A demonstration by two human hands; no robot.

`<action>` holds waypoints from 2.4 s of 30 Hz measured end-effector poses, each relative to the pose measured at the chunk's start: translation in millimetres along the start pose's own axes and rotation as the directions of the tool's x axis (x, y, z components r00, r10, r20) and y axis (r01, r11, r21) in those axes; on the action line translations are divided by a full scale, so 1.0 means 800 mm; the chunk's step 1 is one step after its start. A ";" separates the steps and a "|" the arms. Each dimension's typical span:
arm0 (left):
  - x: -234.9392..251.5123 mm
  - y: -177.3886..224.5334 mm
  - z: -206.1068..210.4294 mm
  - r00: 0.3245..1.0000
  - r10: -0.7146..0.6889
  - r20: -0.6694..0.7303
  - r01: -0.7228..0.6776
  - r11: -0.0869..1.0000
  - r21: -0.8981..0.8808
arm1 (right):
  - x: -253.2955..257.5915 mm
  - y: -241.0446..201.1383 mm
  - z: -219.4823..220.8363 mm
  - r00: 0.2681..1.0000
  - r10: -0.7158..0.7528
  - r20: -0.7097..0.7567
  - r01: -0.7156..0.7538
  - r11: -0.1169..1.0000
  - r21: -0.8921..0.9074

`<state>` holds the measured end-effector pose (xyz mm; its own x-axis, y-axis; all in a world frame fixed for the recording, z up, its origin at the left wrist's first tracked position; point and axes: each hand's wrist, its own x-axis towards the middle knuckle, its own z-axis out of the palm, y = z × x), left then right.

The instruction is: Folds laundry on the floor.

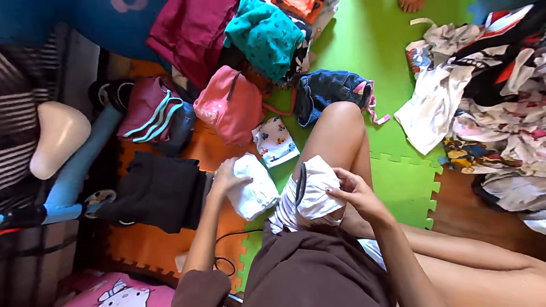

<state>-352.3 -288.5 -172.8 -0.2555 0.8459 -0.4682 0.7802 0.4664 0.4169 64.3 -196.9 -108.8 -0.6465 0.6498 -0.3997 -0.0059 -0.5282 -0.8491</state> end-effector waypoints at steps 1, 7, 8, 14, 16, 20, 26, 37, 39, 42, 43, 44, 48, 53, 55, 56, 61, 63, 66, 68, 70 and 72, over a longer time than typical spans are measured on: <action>-0.007 0.005 -0.004 0.998 0.059 -0.035 -0.060 0.998 -0.014 | -0.010 0.003 -0.005 1.000 0.001 -0.020 -0.001 1.000 0.015; -0.088 -0.004 0.022 0.806 0.435 -0.403 -0.403 0.900 0.166 | -0.053 0.019 -0.027 0.993 -0.004 -0.115 0.012 0.998 0.063; -0.106 -0.006 0.032 0.752 0.461 -0.471 -0.398 0.887 0.233 | -0.055 0.020 -0.028 0.993 -0.001 -0.118 0.009 0.998 0.067; -0.174 -0.013 0.076 0.518 0.667 -0.535 -0.393 0.741 0.544 | -0.053 0.020 -0.026 0.995 -0.005 -0.096 0.012 0.997 0.082; -0.176 -0.006 0.080 0.553 0.620 -0.556 -0.387 0.783 0.487 | -0.050 0.016 -0.025 0.996 0.001 -0.086 0.005 0.998 0.068; -0.141 0.014 0.049 0.809 0.282 -0.516 -0.321 0.947 0.014 | -0.045 0.006 -0.025 0.997 -0.004 -0.075 0.007 0.999 0.042; -0.040 0.012 -0.050 0.965 0.052 0.258 -0.023 0.993 -0.116 | -0.041 0.000 -0.018 0.998 -0.012 -0.067 0.014 0.999 0.034; -0.073 0.032 -0.065 0.856 0.374 0.357 -0.399 0.917 -0.003 | -0.065 0.009 -0.020 0.995 -0.029 -0.100 0.034 0.998 0.046; -0.133 0.070 -0.069 0.819 0.478 0.317 -0.536 0.835 0.125 | -0.065 0.011 -0.021 0.994 -0.009 -0.105 0.014 0.999 0.043; -0.204 0.107 -0.067 0.763 0.622 0.173 -0.636 0.676 0.373 | -0.060 0.010 -0.022 0.996 -0.004 -0.087 0.007 1.000 0.029; -0.219 0.110 -0.063 0.742 0.661 0.106 -0.633 0.641 0.433 | -0.057 0.007 -0.023 0.997 -0.009 -0.074 0.011 1.000 0.023; -0.229 0.109 -0.058 0.713 0.700 0.036 -0.625 0.612 0.485 | -0.054 0.005 -0.023 0.998 -0.011 -0.060 0.012 1.000 0.012; -0.239 0.093 -0.047 0.580 0.794 -0.181 -0.605 0.569 0.557 | -0.051 -0.002 -0.025 0.999 -0.022 -0.034 0.021 0.999 -0.030; -0.219 0.089 -0.064 0.638 0.738 -0.222 -0.611 0.660 0.438 | -0.060 -0.006 -0.027 0.996 -0.048 -0.069 0.047 0.999 -0.017; -0.210 0.086 -0.093 0.797 0.575 -0.183 -0.557 0.818 0.143 | -0.060 -0.011 -0.021 0.993 -0.061 -0.101 0.061 0.998 -0.001; -0.205 0.082 -0.113 0.870 0.481 -0.113 -0.485 0.874 -0.015 | -0.057 -0.014 -0.017 0.991 -0.069 -0.111 0.070 0.998 0.005; -0.122 0.055 -0.152 0.868 0.293 0.401 -0.121 0.907 -0.403 | -0.031 -0.022 0.006 0.995 -0.081 -0.050 0.082 0.996 0.030; -0.073 0.058 -0.132 0.862 0.209 0.463 -0.036 0.935 -0.354 | -0.027 -0.024 0.014 0.996 -0.085 -0.003 0.085 0.996 0.030; -0.013 0.010 -0.063 0.958 0.131 0.257 -0.096 0.985 -0.144 | -0.037 -0.023 0.015 0.997 -0.081 0.004 0.081 0.996 0.028; 0.001 -0.007 -0.040 0.975 0.208 0.079 -0.205 0.977 -0.051 | -0.049 -0.020 0.007 0.996 -0.083 -0.037 0.084 0.996 0.024; -0.007 0.003 -0.044 0.955 0.292 0.056 -0.294 0.955 0.035 | -0.060 -0.013 -0.001 0.993 -0.078 -0.086 0.081 0.996 0.036; -0.020 0.015 -0.049 0.943 0.312 0.119 -0.325 0.939 0.109 | -0.060 -0.008 -0.005 0.992 -0.063 -0.113 0.070 0.996 0.061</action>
<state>-361.4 -286.4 -129.5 0.0705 0.9122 -0.4037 0.8784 0.1350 0.4584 98.6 -222.7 -85.3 -0.5548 0.7392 -0.3818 -0.0979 -0.5137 -0.8524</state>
